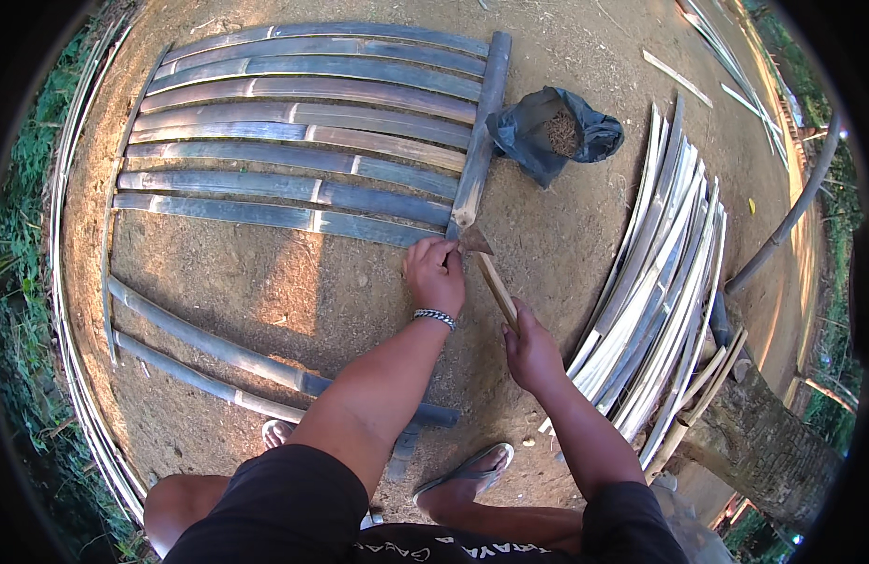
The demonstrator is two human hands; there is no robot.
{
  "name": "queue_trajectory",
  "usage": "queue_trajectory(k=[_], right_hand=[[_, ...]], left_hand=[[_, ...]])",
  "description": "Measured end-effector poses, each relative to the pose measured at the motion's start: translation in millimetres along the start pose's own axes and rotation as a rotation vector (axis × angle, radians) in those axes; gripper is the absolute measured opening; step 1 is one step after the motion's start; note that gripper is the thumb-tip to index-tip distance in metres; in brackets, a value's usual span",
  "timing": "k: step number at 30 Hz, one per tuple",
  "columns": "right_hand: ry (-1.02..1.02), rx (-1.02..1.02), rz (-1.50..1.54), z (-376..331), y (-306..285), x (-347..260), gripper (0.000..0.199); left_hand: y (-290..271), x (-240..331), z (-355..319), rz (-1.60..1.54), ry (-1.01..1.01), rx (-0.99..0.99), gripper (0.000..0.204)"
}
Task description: The person constructs a bamboo frame by hand and using a hammer. The person aligns bamboo slats across wooden supports, picks up nails from a bag, and hammers them into place, occasionally rotating or adjusting the bamboo pieces.
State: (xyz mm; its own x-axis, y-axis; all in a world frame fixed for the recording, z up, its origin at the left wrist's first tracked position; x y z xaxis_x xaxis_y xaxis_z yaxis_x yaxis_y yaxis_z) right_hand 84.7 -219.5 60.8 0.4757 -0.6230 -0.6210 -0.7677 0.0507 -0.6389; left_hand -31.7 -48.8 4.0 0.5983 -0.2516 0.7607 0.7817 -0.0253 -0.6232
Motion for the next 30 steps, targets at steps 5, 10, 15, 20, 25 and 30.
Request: queue_trajectory(k=[5,10,15,20,25,30], right_hand=[[-0.124,0.093,0.087,-10.3,-5.6,-13.4,0.051],[0.009,-0.031,0.012,-4.0,6.4,-5.4,0.05],[-0.002,0.057,0.124,-6.6,1.0,-2.1,0.049],[0.01,0.062,0.155,2.2,1.3,-7.5,0.05],[0.095,0.084,0.207,-2.6,11.6,8.6,0.047],[0.042,0.066,0.251,-5.1,11.6,1.7,0.048]], left_hand=[[-0.8,2.5,-0.2,0.002,-0.009,-0.002,0.01],[0.2,-0.7,-1.9,0.023,0.005,0.0,0.009],[0.8,-0.7,-1.9,0.022,-0.006,-0.007,0.011],[-4.5,-11.5,-6.9,-0.159,-0.067,-0.086,0.034],[-37.9,-1.5,8.7,0.375,0.276,-0.309,0.084],[-22.1,-7.6,36.6,0.732,0.382,-0.688,0.106]])
Point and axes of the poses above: each hand's wrist, its own z-axis towards the middle knuckle, its own y-axis out of the palm, x = y × z, the point moved 8 cm from there along z, towards the middle knuckle, and after that the axes turned 11 degrees about z, right-handed, at the moved point
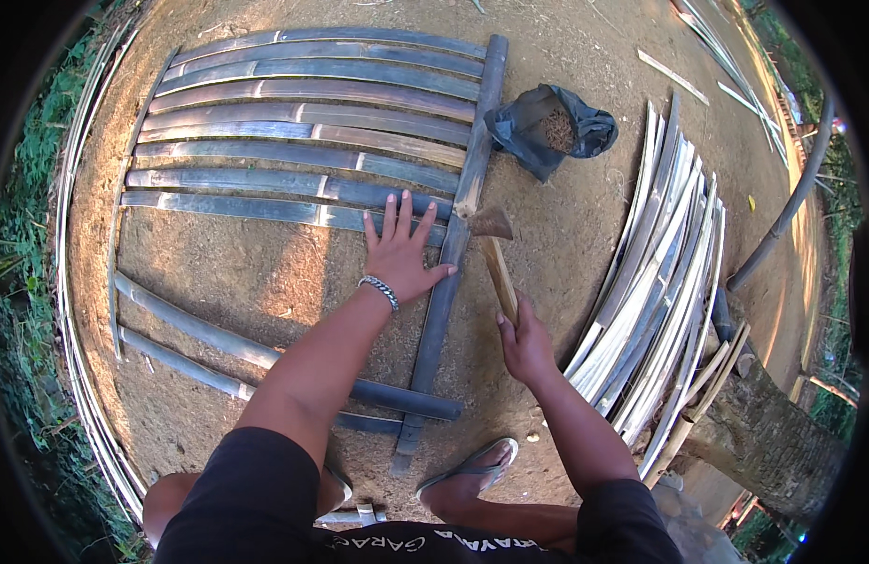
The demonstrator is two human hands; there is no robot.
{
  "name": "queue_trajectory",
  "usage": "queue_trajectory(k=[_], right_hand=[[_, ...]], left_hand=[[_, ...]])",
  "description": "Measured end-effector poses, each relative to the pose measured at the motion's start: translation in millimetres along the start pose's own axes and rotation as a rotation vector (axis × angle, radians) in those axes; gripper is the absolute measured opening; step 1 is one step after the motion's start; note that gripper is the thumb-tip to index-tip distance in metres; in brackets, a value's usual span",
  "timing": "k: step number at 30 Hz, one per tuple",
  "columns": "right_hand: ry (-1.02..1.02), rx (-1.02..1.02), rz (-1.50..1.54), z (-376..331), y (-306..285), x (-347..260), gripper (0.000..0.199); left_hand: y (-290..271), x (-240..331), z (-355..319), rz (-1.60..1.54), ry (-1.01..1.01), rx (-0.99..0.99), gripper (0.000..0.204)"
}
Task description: The person constructs a bamboo frame by hand and using a hammer. The person aligns bamboo slats across wooden supports, picks up nails from a bag, and hammers them into place, occasionally rotating or adjusting the bamboo pieces.
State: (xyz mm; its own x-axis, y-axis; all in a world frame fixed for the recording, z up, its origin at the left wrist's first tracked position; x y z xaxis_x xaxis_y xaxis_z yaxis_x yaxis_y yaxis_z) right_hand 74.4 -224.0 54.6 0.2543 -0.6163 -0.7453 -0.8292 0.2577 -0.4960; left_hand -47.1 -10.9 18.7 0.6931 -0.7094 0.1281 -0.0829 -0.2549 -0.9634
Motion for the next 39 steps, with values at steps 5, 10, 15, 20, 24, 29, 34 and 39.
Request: queue_trajectory(k=[5,10,15,20,24,29,34,39], right_hand=[[-0.006,-0.016,-0.015,-1.3,-2.2,-0.1,0.05],[-0.063,-0.005,-0.051,-4.8,-16.1,-36.3,0.049],[-0.295,0.14,-0.059,-10.2,-29.1,-48.5,0.051],[-0.03,-0.042,-0.241,-1.9,-11.2,6.3,0.051],[-0.243,0.103,-0.162,-15.6,-25.8,-38.5,0.051],[-0.395,0.118,-0.154,-16.2,-24.3,-55.7,0.052],[-0.112,0.027,-0.207,4.8,-17.2,-9.5,0.051],[-0.357,0.114,-0.09,-14.0,-21.1,-44.0,0.053]], left_hand=[[-10.7,0.0,13.4,0.069,0.081,-0.124,0.109],[-8.4,-3.2,13.2,0.07,0.089,-0.108,0.11],[-8.1,-6.3,13.4,0.063,0.092,-0.086,0.11],[-6.1,-2.4,16.7,0.055,0.097,-0.07,0.111],[-5.2,-7.1,13.9,0.054,0.1,-0.046,0.111],[-8.9,-5.9,12.7,0.051,0.086,-0.065,0.107],[-14.0,0.6,21.5,0.052,0.096,-0.076,0.107],[-4.0,-8.6,13.3,0.06,0.091,-0.033,0.11]])
Point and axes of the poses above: each hand's wrist, its own z-axis towards the middle knuckle, its own y-axis out of the palm, x = y × z, the point moved 8 cm from there along z, towards the middle knuckle, and after that the axes turned 11 degrees about z, right-handed, at the moved point
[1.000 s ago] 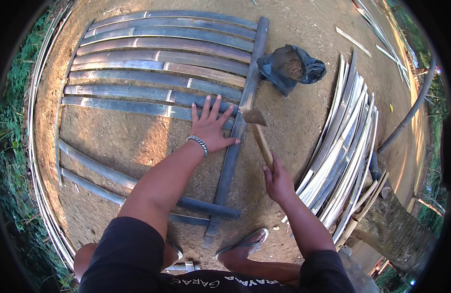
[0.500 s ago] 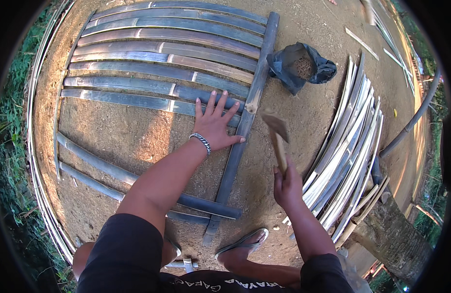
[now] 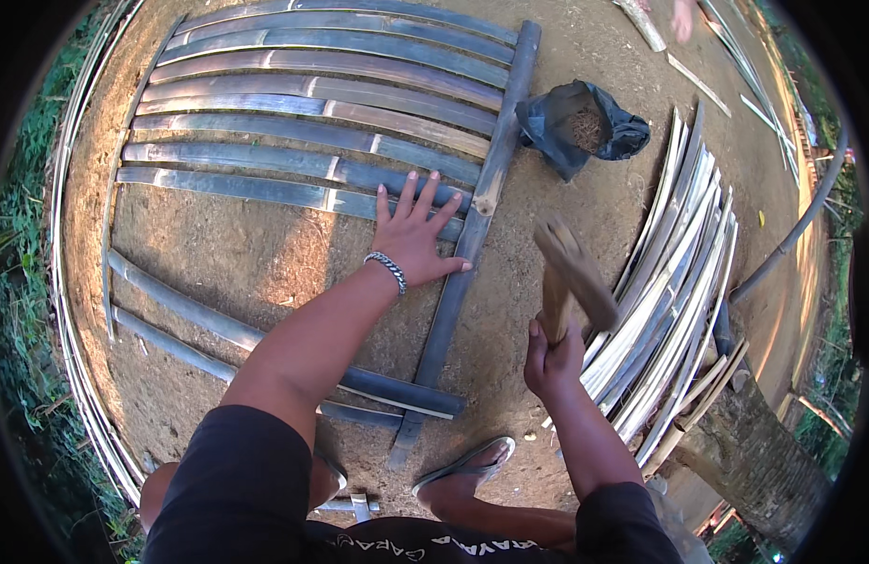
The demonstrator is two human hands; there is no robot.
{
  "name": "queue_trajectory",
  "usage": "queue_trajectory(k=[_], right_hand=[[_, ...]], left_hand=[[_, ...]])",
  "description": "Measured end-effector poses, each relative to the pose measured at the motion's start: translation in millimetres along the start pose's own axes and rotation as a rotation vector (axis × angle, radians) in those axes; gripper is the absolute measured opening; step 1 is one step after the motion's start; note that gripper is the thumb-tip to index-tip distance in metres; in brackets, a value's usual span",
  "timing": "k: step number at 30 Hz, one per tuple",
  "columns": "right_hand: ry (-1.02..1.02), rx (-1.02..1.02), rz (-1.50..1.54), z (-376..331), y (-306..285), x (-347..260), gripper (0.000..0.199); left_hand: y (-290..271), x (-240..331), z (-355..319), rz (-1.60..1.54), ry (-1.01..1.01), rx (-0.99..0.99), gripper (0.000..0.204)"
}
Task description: The person constructs a bamboo frame by hand and using a hammer. The person aligns bamboo slats across wooden supports, picks up nails from a bag, and hammers them into place, occasionally rotating or adjusting the bamboo pieces.
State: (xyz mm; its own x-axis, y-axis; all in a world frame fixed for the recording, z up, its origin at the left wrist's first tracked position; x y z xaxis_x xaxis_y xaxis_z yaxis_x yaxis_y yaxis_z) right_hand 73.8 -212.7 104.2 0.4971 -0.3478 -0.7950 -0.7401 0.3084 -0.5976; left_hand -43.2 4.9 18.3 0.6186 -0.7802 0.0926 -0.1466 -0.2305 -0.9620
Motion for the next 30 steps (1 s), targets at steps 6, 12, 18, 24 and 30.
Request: queue_trajectory(k=[6,12,18,24,30], right_hand=[[0.3,-0.145,-0.091,4.1,27.5,46.3,0.047],[0.004,0.086,0.021,2.0,-0.3,-17.5,0.041],[0.054,0.065,0.039,-5.3,7.3,8.8,0.049],[0.291,-0.104,0.027,-5.8,32.3,43.7,0.049],[0.34,-0.103,0.09,-0.8,28.1,46.3,0.051]], left_hand=[[-3.6,4.2,6.0,-0.002,0.01,0.013,0.11],[0.8,-1.2,-0.7,-0.025,0.011,0.018,0.108],[1.4,3.0,1.4,-0.025,0.025,0.017,0.107],[-1.2,4.5,2.0,0.017,0.027,-0.052,0.107],[1.7,7.7,3.0,0.046,0.039,-0.043,0.11]])
Point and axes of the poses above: each hand's wrist, its own z-axis towards the middle knuckle, its own y-axis out of the palm, x = y × z, the point moved 8 cm from there along z, towards the middle knuckle, and after that the axes turned 11 degrees about z, right-handed, at the moved point
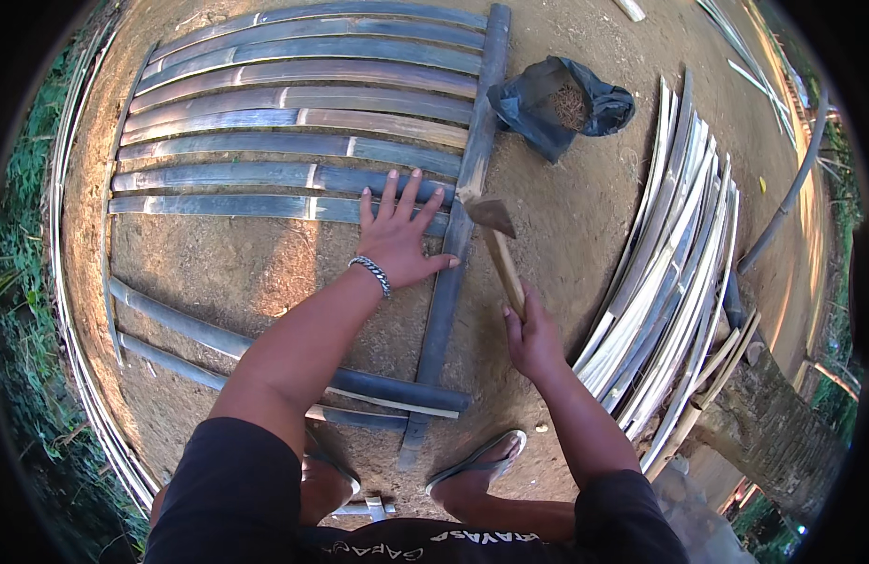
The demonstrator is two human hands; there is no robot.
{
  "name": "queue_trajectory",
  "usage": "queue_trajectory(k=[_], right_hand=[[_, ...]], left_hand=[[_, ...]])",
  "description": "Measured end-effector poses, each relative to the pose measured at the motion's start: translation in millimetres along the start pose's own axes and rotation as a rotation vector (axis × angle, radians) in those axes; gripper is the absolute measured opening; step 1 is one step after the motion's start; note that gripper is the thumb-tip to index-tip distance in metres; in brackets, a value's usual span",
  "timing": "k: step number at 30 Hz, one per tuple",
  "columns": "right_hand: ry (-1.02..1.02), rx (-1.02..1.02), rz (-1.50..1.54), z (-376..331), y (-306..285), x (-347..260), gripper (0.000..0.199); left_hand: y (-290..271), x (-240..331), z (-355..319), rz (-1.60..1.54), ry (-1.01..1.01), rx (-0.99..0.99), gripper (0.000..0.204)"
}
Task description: The person constructs a bamboo frame by hand and using a hammer. The person aligns bamboo slats across wooden supports, picks up nails from a bag, and hammers them into place, occasionally rotating or adjusting the bamboo pieces.
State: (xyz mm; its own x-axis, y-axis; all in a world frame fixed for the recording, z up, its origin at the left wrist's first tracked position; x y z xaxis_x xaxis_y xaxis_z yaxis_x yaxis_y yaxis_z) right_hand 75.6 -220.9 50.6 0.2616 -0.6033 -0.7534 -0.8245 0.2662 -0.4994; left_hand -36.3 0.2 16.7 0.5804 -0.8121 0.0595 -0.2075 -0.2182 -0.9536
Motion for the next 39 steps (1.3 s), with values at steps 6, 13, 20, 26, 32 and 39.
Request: queue_trajectory(k=[6,13,20,26,32,39], right_hand=[[-0.193,0.035,-0.019,-17.2,-12.8,-29.4,0.054],[-0.171,-0.051,-0.208,-5.9,-2.8,-6.8,0.052],[-0.275,0.121,0.006,-19.7,-39.7,-73.2,0.048],[-0.111,0.006,-0.104,-7.4,-25.7,-52.4,0.05],[0.048,-0.007,-0.05,7.6,-51.2,-81.6,0.054],[0.006,-0.225,-0.406,3.1,-34.2,-40.0,0.05]], left_hand=[[4.3,-4.8,-0.6,0.01,-0.004,0.009,0.111],[-2.5,0.2,3.9,-0.018,0.012,0.032,0.111],[4.0,-6.1,-3.2,-0.014,0.002,0.051,0.11],[3.0,-2.0,-1.4,-0.027,0.016,0.071,0.109],[2.1,-5.7,-2.6,-0.037,0.002,0.042,0.107],[-0.2,-0.7,-0.3,-0.043,0.022,0.041,0.109]])
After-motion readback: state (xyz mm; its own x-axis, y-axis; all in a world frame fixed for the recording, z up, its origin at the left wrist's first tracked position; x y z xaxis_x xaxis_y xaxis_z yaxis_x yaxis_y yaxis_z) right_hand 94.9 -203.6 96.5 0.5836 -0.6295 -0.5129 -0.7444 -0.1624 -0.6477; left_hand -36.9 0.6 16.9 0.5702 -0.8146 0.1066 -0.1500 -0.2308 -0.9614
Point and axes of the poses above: each hand's wrist, its own z-axis towards the middle knuckle, its own y-axis out of the palm, x = y × z, the point moved 8 cm from there along z, towards the middle knuckle, and after that the axes turned 11 degrees about z, right-handed, at the moved point
